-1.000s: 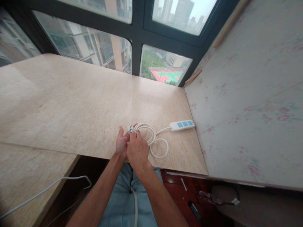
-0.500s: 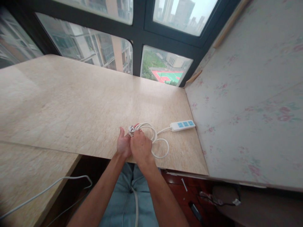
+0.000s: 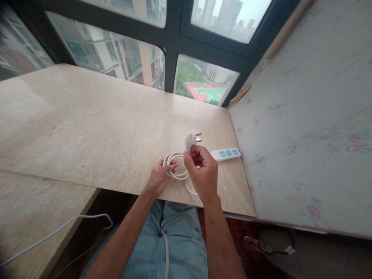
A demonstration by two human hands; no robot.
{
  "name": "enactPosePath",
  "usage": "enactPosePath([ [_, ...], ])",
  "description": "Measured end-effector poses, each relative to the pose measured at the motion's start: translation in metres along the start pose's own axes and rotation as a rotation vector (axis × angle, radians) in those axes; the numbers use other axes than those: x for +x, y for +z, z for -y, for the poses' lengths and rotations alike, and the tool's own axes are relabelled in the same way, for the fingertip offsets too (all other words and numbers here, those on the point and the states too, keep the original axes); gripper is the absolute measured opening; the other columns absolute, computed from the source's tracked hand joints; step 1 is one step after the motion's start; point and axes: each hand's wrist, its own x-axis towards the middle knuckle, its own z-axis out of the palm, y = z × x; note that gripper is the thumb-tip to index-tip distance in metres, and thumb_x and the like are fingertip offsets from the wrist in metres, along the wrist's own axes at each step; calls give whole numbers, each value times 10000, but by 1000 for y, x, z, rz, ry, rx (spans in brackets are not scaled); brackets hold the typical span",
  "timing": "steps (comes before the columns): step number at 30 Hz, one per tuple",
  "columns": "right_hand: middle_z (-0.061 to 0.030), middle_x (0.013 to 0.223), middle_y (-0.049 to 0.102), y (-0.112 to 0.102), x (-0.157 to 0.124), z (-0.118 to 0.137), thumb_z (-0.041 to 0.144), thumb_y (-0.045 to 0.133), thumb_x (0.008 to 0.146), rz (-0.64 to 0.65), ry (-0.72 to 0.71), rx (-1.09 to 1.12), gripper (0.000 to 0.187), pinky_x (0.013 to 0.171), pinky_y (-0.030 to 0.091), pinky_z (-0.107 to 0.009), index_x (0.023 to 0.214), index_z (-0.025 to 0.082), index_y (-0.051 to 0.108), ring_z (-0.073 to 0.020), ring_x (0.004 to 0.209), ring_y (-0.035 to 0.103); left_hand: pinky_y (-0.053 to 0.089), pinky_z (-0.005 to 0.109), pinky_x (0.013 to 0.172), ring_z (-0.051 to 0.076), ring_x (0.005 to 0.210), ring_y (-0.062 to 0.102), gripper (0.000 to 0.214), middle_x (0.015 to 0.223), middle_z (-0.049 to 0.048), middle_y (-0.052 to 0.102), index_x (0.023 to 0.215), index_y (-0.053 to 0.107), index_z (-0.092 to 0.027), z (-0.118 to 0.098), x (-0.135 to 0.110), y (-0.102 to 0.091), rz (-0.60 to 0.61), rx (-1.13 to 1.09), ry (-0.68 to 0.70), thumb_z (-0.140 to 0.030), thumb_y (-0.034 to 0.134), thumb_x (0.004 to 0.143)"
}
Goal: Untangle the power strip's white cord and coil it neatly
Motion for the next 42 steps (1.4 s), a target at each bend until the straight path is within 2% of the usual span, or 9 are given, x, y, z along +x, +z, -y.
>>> enactPosePath([
  [4, 36, 703, 609, -14, 4, 15, 331, 675, 838, -73, -79, 13, 168, 490, 440, -195, 900, 180, 633, -74, 530, 527, 544, 285, 764, 189, 851, 709, 323, 914, 80, 717, 943, 617, -117, 1, -1, 3, -38, 25, 13, 21, 645, 652],
  [12, 45, 692, 604, -21, 12, 27, 290, 710, 818, -274, -228, 80, 160, 478, 482, -206, 885, 194, 600, -80, 517, 561, 566, 372, 825, 249, 952, 704, 269, 903, 82, 727, 912, 643, -134, -4, -1, 5, -42, -18, -31, -20, 611, 671],
  [18, 21, 774, 642, -30, 26, 39, 283, 723, 800, -500, -305, 170, 176, 449, 471, -229, 857, 184, 589, -78, 490, 550, 556, 309, 707, 202, 759, 709, 264, 823, 77, 718, 944, 640, -123, -5, -2, 2, -26, -34, -48, -97, 708, 690],
  [21, 29, 784, 636, -34, 32, 40, 283, 716, 803, -538, -329, 193, 167, 441, 456, -225, 840, 196, 579, -66, 473, 522, 535, 275, 640, 160, 650, 676, 289, 777, 58, 708, 969, 637, -125, -4, -2, 0, 1, -36, -37, -136, 733, 697],
  [24, 24, 782, 633, -35, 34, 37, 287, 717, 806, -532, -326, 201, 159, 440, 459, -229, 853, 205, 589, -68, 474, 520, 527, 257, 633, 150, 644, 672, 266, 762, 43, 708, 949, 641, -132, -3, -2, 0, -12, -25, -19, -137, 728, 697],
  [28, 30, 761, 619, -26, 27, 33, 304, 717, 815, -431, -267, 201, 172, 435, 455, -217, 869, 198, 594, -69, 480, 535, 542, 269, 655, 168, 677, 694, 230, 773, 51, 719, 937, 643, -134, -3, -1, 0, -31, -55, -38, -129, 699, 715],
  [34, 45, 696, 599, -3, 16, 14, 325, 679, 836, -131, -120, 135, 173, 477, 438, -197, 903, 183, 606, -71, 514, 529, 567, 297, 652, 167, 627, 685, 176, 727, 72, 711, 895, 654, -102, -7, -1, -3, -8, -184, -137, -258, 579, 865],
  [38, 20, 713, 626, 4, 17, 0, 332, 639, 851, 102, -39, -37, 173, 532, 439, -214, 911, 170, 640, -92, 572, 551, 526, 215, 569, 108, 553, 639, 116, 716, 36, 699, 903, 656, -106, -8, -1, -6, 26, -188, -122, -192, 643, 825],
  [42, -1, 735, 645, 14, 12, -10, 241, 615, 851, 322, -78, -282, 86, 601, 436, -236, 871, 167, 652, -112, 611, 562, 502, 200, 554, 77, 493, 581, 144, 641, -8, 653, 916, 677, -112, -7, 0, -8, 82, -232, -107, -226, 678, 828],
])
